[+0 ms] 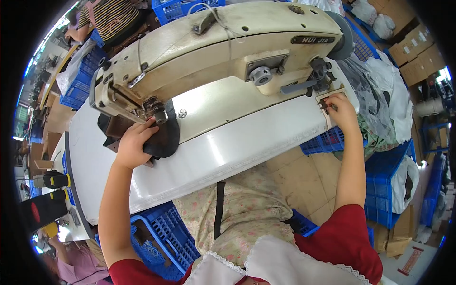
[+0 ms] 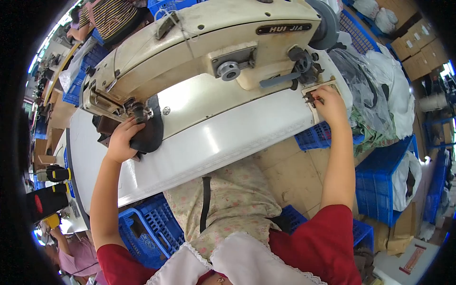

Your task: Sewing and assembling the leather components of a boot using an industrial sewing machine.

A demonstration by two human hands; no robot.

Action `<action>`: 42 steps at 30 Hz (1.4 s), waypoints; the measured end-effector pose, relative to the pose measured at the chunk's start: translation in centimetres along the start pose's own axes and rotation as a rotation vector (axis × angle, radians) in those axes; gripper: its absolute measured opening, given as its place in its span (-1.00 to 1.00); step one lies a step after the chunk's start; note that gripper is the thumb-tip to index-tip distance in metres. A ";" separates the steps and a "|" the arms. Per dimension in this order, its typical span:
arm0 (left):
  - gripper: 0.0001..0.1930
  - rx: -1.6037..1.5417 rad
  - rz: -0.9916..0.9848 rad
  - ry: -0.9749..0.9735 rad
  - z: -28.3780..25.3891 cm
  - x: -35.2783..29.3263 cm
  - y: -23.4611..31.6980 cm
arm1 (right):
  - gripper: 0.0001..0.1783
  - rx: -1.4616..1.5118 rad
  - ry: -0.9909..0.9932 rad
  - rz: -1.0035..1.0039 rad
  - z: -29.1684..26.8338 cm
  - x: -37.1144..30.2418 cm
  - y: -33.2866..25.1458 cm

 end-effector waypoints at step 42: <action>-0.49 0.066 -0.218 0.023 -0.9 -9.7 -0.4 | -0.51 0.768 -0.244 -0.294 10.1 4.2 -39.5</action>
Point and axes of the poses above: each hand's wrist, its own x-axis towards the middle knuckle, its own z-axis out of the palm, y = z × x, the point moved 2 cm from there along x, towards the middle knuckle, and after that the axes turned 10 degrees about -z, right-handed, at the moved point
